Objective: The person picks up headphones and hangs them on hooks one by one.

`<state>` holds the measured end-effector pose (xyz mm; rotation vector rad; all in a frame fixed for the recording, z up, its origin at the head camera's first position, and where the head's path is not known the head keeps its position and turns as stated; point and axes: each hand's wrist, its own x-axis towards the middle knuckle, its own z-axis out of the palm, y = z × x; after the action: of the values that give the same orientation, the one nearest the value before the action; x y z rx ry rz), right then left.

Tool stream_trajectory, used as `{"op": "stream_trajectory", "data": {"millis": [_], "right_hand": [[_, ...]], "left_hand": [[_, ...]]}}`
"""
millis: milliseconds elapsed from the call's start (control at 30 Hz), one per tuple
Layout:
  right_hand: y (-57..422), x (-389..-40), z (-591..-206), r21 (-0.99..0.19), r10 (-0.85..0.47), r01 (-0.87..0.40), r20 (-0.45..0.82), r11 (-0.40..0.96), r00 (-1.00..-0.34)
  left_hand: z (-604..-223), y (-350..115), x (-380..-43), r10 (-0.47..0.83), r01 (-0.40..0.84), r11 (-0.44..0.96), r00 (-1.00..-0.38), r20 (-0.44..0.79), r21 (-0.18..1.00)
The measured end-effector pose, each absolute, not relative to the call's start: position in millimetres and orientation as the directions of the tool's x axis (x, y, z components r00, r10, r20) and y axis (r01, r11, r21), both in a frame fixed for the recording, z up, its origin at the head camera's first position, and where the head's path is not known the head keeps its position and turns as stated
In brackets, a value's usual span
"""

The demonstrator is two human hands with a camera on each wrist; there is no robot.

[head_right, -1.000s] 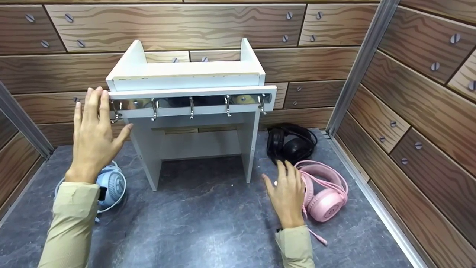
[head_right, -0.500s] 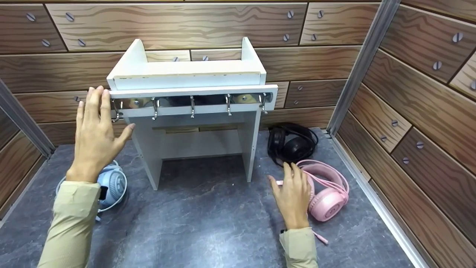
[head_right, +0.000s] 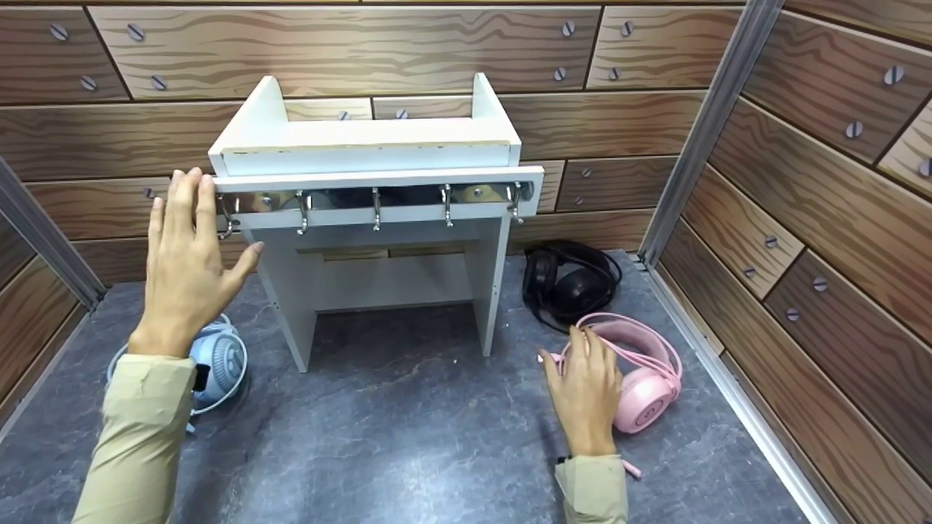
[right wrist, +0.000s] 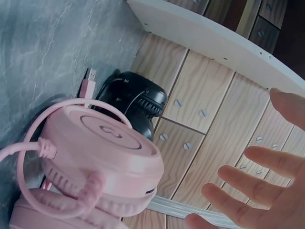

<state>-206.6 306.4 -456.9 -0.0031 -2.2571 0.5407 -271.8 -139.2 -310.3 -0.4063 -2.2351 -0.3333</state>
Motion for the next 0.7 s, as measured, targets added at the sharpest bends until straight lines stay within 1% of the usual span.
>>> {"op": "stream_trajectory", "data": {"millis": [367,700], "right_hand": [[318,-202,-460,-0.421,0.217,-0.132,0.682,0.897,-0.699],[328,-200,-459,-0.450,0.267,-0.070,0.640,0.891,-0.720]], "left_hand": [[-311,-139,-272,0.179,0.394,0.914,-0.604,0.777,0.097],[-311,-138,-272,0.176,0.397,0.911,-0.615,0.768,0.109]]}}
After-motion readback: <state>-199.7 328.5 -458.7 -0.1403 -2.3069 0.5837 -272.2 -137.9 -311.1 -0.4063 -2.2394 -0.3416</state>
